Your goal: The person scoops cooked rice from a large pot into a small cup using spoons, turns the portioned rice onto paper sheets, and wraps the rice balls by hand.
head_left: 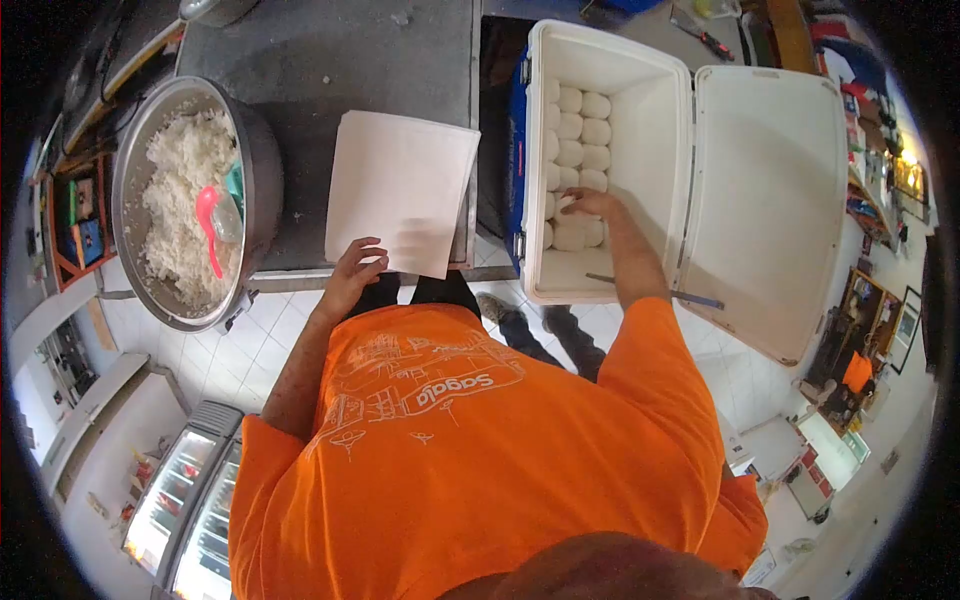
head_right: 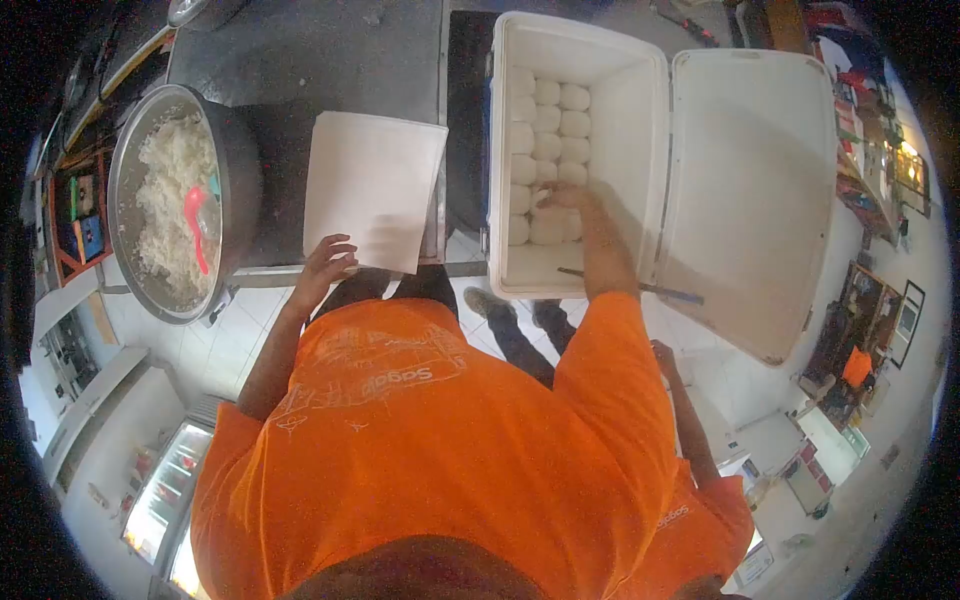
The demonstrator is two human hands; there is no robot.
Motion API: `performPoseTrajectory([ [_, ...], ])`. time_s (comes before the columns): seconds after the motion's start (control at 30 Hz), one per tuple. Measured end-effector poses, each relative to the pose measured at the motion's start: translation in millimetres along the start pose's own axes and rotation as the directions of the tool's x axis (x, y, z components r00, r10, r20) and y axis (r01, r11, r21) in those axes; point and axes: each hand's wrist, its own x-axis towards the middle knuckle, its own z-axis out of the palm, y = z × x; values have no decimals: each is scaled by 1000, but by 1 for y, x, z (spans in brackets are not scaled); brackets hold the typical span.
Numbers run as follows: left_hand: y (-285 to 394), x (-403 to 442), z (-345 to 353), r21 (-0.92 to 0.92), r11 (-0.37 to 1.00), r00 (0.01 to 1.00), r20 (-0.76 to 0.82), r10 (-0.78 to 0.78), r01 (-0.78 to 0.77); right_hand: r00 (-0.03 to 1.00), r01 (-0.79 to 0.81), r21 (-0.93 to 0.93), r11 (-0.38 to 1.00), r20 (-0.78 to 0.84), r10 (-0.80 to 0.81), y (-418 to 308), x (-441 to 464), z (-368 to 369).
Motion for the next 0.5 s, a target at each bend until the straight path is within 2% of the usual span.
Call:
performPoseTrajectory([
  [0.03, 0, 4, 3, -8, 1000, 1000, -4, 12, -12, 998, 59, -36, 998, 12, -58, 0, 7, 6],
  [0.07, 4, 4, 8, -15, 1000, 1000, 3, 23, -23, 999, 33, 98, 995, -18, -31, 17, 29, 17],
  [0.1, 7, 3, 10, -18, 999, 999, 5, 36, -36, 999, 43, 89, 995, -18, -41, 12, 28, 22],
  [0.13, 7, 3, 10, -8, 998, 998, 33, 62, -61, 970, -42, 7, 999, -240, 42, 7, 27, 29],
  [0.17, 4, 3, 9, 1, 996, 995, 52, 89, -89, 885, -132, -56, 990, -457, 93, -2, 27, 35],
  [0.23, -7, -2, 7, -2, 997, 996, 29, 79, -79, 907, 113, -436, 893, -323, -272, 10, 24, 38],
  [0.27, -25, -1, 4, -27, 993, 993, 41, 113, -112, 813, 182, -75, 980, -550, -193, 0, 13, 51],
  [0.3, -39, -3, -1, -51, 988, 988, 49, 148, -145, 646, 220, -282, 934, -675, -356, 16, 26, 64],
  [0.33, -37, -12, -3, -57, 986, 988, -9, 154, -155, 748, 127, -144, 981, -636, -190, -3, 16, 58],
  [0.37, -30, -20, -2, -11, 994, 994, 7, 110, -110, 824, 5, -17, 1000, -567, -14, -20, 5, 50],
  [0.43, -30, -32, -9, 19, 997, 997, -13, 73, -73, 892, -115, -247, 962, -451, -9, 30, 58, 44],
  [0.47, -34, -34, -12, 25, 993, 993, 4, 115, -115, 893, -94, -280, 955, -447, -43, 65, 96, 48],
  [0.5, -36, -35, -15, 32, 987, 987, 24, 156, -157, 923, -121, -494, 861, -376, -87, 96, 136, 59],
])
